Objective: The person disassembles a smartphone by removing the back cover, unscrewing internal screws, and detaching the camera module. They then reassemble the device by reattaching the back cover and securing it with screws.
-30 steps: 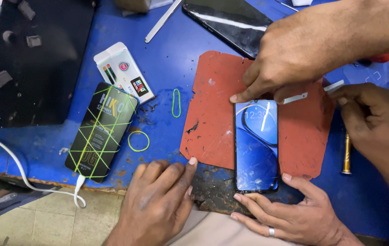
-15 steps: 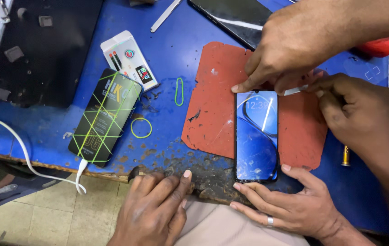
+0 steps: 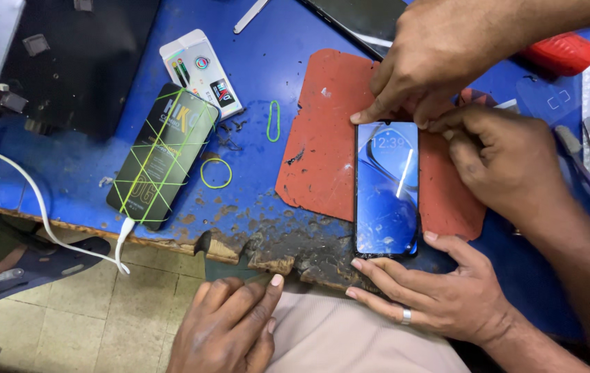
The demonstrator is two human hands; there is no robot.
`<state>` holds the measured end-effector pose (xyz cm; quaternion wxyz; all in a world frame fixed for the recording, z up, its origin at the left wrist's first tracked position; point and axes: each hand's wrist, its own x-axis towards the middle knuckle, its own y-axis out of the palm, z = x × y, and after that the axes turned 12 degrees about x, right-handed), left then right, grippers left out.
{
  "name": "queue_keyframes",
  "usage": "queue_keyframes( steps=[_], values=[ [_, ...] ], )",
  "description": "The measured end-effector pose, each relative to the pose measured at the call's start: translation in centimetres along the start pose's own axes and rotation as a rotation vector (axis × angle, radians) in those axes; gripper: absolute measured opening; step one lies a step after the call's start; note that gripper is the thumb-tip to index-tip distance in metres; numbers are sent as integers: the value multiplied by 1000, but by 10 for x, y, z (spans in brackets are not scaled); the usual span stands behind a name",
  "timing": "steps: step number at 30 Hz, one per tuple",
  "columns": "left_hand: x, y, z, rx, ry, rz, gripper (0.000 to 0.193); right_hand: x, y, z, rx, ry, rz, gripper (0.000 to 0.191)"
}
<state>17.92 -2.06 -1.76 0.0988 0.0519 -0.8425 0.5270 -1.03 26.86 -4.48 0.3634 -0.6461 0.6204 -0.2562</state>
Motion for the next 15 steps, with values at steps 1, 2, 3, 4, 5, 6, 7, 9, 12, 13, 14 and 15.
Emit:
queue_keyframes(
  steps=[1,2,3,4,5,6,7,9,12,13,14,15],
  values=[
    [-1,0,-1,-4,-10,0,49,0,1,1,-41,-15,11,68],
    [-2,0,-1,-5,-13,0,49,0,1,2,-82,-30,23,67],
    [-2,0,-1,-7,-16,1,49,-1,2,3,-121,-46,35,67],
    [-1,0,-1,-8,-18,3,49,-1,3,4,-120,-30,39,66],
    [0,-1,0,-1,-28,-3,49,-1,4,5,-118,-14,44,65],
    [0,-3,0,4,-40,-8,48,-2,5,6,-114,0,49,65],
    [2,-4,1,11,-50,-14,48,-2,5,6,-95,-5,38,67],
    [7,-7,5,39,-56,-5,48,-3,5,7,-56,-11,18,71],
    [13,-10,10,56,-67,-2,46,-3,5,7,-79,-9,8,71],
    [16,-11,11,57,-71,-3,44,-3,5,7,-187,-50,21,71],
    [18,-12,13,57,-72,0,44,-3,5,7,-295,-91,35,72],
    [20,-13,14,57,-74,4,44,-3,5,7,-402,-133,50,72]
  ],
)
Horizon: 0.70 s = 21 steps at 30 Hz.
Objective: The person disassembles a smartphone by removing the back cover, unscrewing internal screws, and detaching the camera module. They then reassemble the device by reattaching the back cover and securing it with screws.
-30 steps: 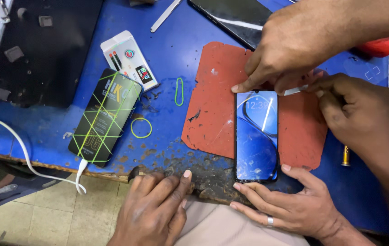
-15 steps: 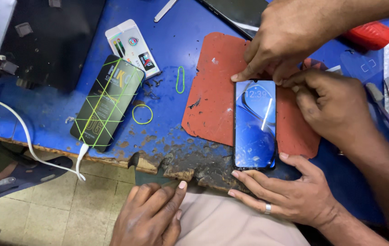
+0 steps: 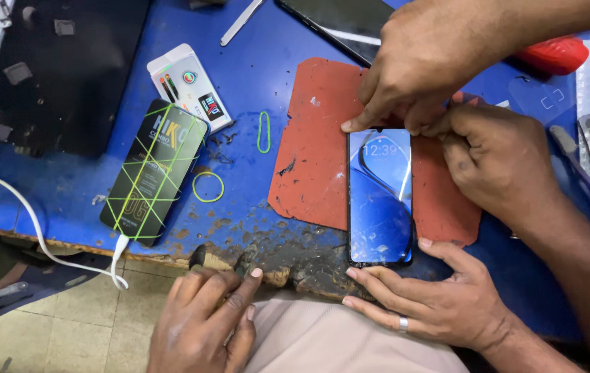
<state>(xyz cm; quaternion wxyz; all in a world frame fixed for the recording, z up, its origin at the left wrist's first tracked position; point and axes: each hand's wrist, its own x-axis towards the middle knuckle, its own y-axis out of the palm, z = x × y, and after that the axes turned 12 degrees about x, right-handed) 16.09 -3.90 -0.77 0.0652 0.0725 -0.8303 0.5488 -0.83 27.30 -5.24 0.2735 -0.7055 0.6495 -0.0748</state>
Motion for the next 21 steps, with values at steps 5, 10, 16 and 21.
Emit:
queue_keyframes(
  steps=[5,10,16,21],
  values=[
    [6,-1,2,5,0,16,45,-1,-1,4,56,10,0,74],
    [11,-1,2,-1,18,3,44,-1,-1,6,-66,-10,27,72],
    [18,-4,1,9,31,10,45,-1,-2,0,104,-41,-35,83],
    [23,-7,-1,3,16,31,45,0,-3,6,-55,21,40,67]
  ],
)
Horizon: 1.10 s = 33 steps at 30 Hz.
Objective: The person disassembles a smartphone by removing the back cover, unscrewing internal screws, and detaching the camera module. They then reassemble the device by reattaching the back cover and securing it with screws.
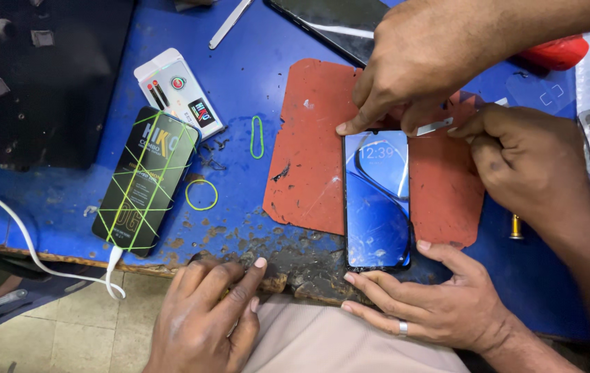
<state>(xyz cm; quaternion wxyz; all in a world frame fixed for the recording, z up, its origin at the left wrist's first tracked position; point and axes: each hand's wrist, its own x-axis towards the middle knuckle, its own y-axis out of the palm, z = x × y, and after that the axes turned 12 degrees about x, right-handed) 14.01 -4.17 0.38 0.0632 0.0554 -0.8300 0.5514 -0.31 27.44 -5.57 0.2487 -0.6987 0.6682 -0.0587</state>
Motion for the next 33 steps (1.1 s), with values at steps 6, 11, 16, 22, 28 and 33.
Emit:
queue_keyframes(
  steps=[6,11,16,22,28,33],
  values=[
    [10,-1,-2,2,31,-6,46,-1,0,6,-30,-20,20,69],
    [20,-3,-3,11,65,-36,46,0,0,5,-18,-72,-19,76],
    [32,-5,-3,11,89,-59,44,0,-1,5,-123,-87,-6,72],
    [48,-7,-2,22,100,-52,42,1,-1,6,-12,-64,-18,77],
    [61,-8,0,49,103,-63,37,2,-2,3,-44,-105,-15,78],
    [71,-6,2,57,116,-72,35,2,-2,1,35,-80,-26,81]
  ],
)
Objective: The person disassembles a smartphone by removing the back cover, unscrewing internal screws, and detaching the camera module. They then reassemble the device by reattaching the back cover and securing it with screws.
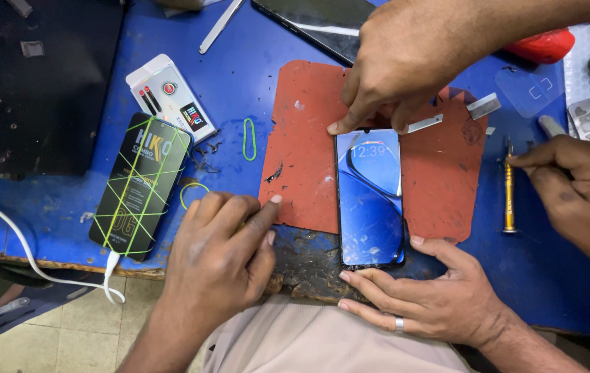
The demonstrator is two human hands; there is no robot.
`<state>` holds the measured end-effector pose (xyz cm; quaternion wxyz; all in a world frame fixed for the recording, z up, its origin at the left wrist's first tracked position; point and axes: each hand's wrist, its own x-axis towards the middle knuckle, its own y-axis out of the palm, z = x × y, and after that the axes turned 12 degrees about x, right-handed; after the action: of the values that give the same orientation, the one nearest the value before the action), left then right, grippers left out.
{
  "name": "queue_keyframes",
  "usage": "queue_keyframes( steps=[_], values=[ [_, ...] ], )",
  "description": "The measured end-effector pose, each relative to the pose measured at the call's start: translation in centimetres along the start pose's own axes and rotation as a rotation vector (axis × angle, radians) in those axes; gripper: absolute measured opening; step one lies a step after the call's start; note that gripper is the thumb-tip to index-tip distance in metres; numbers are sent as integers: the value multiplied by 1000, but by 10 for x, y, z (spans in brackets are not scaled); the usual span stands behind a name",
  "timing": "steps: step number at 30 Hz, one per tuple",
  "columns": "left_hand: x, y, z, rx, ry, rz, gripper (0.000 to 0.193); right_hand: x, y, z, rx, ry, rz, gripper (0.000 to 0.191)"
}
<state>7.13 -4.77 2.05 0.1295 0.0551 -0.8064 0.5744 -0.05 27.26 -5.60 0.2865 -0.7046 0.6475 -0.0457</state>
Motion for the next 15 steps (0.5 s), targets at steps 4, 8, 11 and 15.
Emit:
queue_keyframes(
  steps=[4,8,11,15],
  values=[
    [8,2,3,5,14,-6,33,0,-1,-1,92,68,-8,75],
    [14,2,3,6,29,-16,34,1,-1,-5,167,78,-28,77],
    [19,1,4,1,31,0,35,1,-2,-10,164,59,-38,79],
    [26,1,5,4,53,-1,34,2,-3,-14,269,72,-79,82]
  ],
)
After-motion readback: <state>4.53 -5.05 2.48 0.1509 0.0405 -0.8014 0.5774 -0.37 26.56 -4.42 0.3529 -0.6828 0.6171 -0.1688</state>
